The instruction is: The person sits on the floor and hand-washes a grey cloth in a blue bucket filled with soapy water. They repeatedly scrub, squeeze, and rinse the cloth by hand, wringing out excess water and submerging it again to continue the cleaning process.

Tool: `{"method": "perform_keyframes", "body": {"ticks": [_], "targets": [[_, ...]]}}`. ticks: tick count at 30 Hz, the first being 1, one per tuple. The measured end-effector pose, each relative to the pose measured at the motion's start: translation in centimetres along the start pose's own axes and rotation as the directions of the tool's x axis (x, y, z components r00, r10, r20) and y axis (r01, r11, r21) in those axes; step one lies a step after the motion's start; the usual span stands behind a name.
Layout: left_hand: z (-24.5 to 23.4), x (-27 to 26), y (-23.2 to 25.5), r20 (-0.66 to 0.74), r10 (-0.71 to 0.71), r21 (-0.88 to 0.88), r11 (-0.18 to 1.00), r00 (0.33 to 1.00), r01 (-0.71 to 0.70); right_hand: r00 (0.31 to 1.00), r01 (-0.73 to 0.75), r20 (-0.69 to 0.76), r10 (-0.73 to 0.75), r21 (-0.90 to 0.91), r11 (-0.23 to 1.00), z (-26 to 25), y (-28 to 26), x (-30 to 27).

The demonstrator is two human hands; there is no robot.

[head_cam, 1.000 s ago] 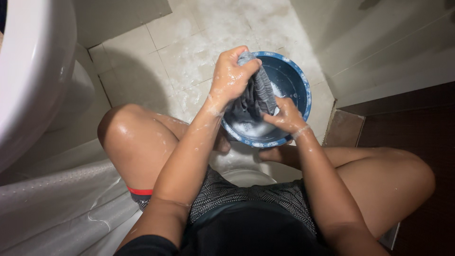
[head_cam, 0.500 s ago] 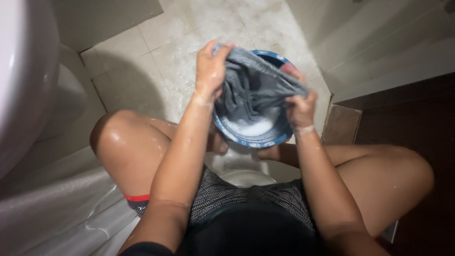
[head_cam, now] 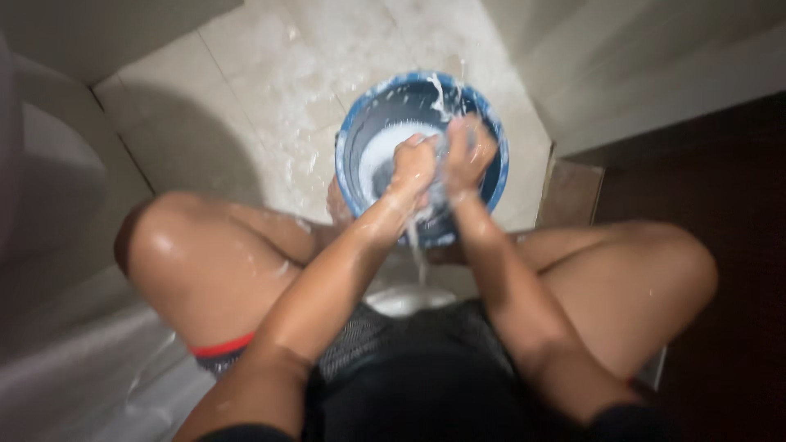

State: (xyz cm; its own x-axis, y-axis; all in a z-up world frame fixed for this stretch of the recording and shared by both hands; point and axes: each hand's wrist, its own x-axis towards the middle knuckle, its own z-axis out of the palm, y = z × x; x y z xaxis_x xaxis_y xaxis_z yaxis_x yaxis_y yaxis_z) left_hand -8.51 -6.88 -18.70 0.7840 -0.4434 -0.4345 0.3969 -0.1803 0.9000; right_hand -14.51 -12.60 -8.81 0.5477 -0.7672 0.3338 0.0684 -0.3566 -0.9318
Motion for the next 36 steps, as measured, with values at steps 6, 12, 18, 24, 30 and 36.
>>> {"method": "perform_keyframes", "body": {"ticks": [6,12,18,24,30,36], "targets": [[-1.8,-1.1,5.1,0.123,-0.163,-0.083,0.981,0.979,0.173,0.996,0.083,0.038,-0.081,-0.059,0.995,1.1,1.1,1.4],[-6.9,-4.9,12.7,0.404,0.454,0.286,0.762,0.794,-0.581,0.925,-0.309,0.171,0.339,-0.181,0.934,-1.6,0.0,3.5],[-8.9,-1.0,12.0,0.457,0.384,0.151,0.855,0.802,-0.496,0.798,-0.207,0.556,0.233,-0.109,0.972,-4.0,-3.1,4.4],[-11.5,-0.5,14.2,0.222,0.09,-0.541,0.84,0.971,0.045,0.693,-0.152,0.642,0.328,-0.315,0.937,-5.5,-2.0,3.9],[-7.1,-1.9,12.8,0.2,-0.272,-0.4,0.854,0.941,0.332,0.935,-0.129,0.345,-0.085,0.552,0.824,-2.7,-9.0,2.3],[-3.2,-2.3,6.5,0.18,-0.003,0.126,0.992,0.984,-0.02,0.864,0.5,0.123,-0.489,-0.091,0.861,1.5,-5.6,-0.7]]}}
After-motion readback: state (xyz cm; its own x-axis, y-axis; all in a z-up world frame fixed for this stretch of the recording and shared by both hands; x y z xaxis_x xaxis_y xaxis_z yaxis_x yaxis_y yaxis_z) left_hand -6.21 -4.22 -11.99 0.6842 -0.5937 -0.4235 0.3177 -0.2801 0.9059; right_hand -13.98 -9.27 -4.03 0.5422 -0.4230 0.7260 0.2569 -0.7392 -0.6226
